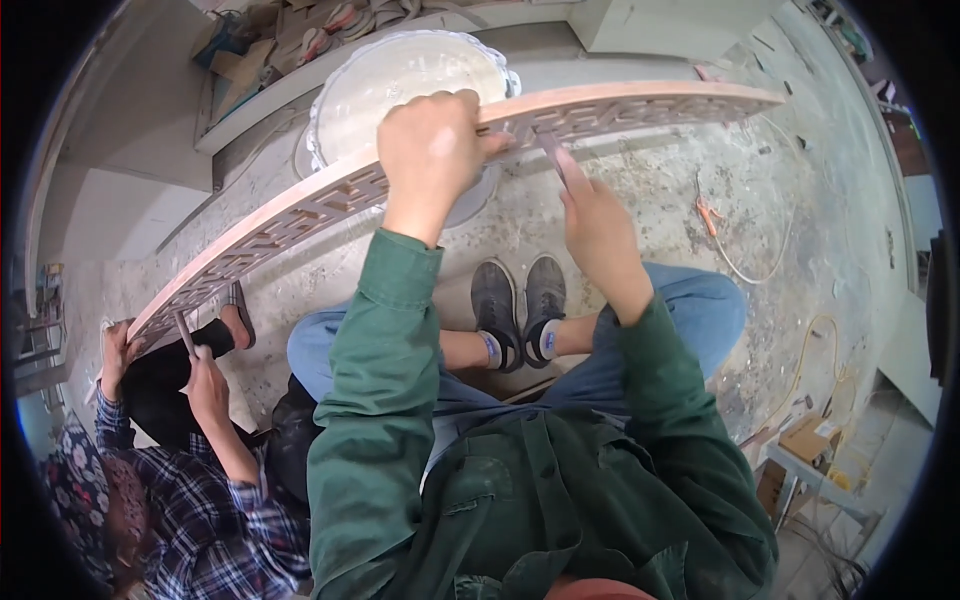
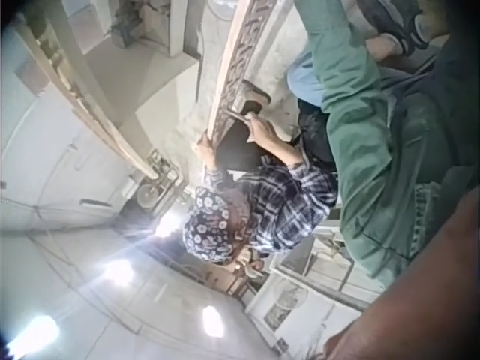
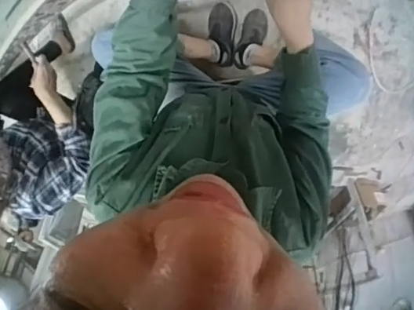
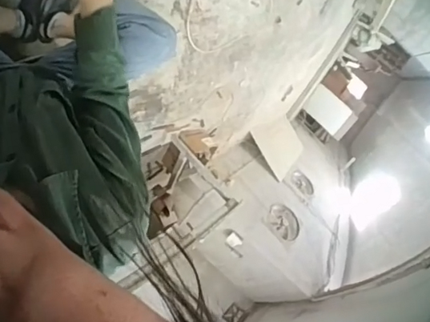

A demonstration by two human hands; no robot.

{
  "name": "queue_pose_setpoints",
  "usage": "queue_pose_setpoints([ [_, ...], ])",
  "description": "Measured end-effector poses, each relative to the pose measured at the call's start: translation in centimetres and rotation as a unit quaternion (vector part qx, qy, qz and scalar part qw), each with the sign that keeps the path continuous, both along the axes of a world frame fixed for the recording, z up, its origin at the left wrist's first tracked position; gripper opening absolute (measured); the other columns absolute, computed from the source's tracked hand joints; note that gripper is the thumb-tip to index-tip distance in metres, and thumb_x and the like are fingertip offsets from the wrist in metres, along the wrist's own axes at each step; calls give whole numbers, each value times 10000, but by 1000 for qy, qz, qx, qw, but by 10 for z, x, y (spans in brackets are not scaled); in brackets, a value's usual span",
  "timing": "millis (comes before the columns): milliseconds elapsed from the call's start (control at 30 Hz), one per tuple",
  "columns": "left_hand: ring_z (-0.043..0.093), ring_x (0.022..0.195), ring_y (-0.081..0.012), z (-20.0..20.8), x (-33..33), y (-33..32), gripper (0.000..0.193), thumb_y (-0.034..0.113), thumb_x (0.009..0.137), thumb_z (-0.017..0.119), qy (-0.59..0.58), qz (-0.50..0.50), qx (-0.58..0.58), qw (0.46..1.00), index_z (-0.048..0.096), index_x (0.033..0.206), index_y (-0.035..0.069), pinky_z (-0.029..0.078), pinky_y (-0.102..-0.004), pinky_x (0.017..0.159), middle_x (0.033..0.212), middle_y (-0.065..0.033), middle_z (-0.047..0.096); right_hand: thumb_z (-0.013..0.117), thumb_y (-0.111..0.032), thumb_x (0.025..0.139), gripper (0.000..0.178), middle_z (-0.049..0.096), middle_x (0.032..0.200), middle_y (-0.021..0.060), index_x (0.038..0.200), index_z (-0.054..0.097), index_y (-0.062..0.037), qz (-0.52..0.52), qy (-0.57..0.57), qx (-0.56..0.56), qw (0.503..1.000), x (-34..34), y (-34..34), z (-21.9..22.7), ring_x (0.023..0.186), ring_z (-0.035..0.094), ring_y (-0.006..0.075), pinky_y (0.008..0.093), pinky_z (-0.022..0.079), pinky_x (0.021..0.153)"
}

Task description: Sanding a decorative wooden lattice piece by hand using sandpaper.

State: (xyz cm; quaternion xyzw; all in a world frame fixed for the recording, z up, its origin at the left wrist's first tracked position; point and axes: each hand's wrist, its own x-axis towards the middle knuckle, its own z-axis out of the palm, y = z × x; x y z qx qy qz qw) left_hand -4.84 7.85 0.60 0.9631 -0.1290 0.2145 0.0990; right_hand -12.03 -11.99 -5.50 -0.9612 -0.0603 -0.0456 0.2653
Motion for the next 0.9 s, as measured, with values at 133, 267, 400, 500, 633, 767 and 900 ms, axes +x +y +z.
queue_pose_setpoints([
  [133,639,607,-278,-1,-2,5,397,432,574,831,3,1,-3,1000,637,664,98,476,-396,543,633,-90,635,497,-120,919,515,601,950,207,1425,412,-168,32,-59,-16,998,23,13,-4,780,624,421,518,504,684],
  [267,646,617,-280,-1,0,1,395,439,590,826,12,9,6,1000,652,679,96,483,-398,554,648,-92,645,513,-117,919,527,591,905,194,1432,408,-177,22,-41,-31,998,-5,9,-10,769,612,416,519,489,664],
  [400,652,628,-288,2,1,-1,380,430,617,816,-13,8,5,1000,656,682,92,492,-398,564,639,-94,646,531,-132,931,551,579,864,181,1455,379,-208,18,-53,-36,998,8,9,-2,731,601,405,509,481,620],
  [500,652,627,-291,6,-1,3,382,434,616,814,11,10,0,1000,656,685,94,491,-400,563,638,-94,645,529,-121,929,565,574,850,184,1463,368,-214,37,-90,-36,995,27,13,-11,719,602,401,509,482,612],
  [633,647,619,-288,-4,1,3,383,433,614,812,5,0,3,1000,646,678,94,490,-394,556,635,-98,641,531,-109,921,569,577,830,174,1459,374,-205,14,-51,-61,997,-6,10,-18,711,604,403,500,489,637],
  [767,646,616,-284,1,-5,-2,388,435,608,816,-2,-5,1,1000,644,674,93,490,-392,552,640,-96,643,533,-113,920,573,581,835,172,1462,369,-201,12,-48,-42,998,2,10,-11,716,604,409,494,495,650],
  [900,644,616,-282,6,-3,2,394,438,591,821,4,19,6,1000,643,667,95,486,-392,551,642,-93,643,541,-125,915,569,589,875,180,1456,380,-196,32,-78,-43,996,26,14,-11,727,605,415,511,489,656],
])
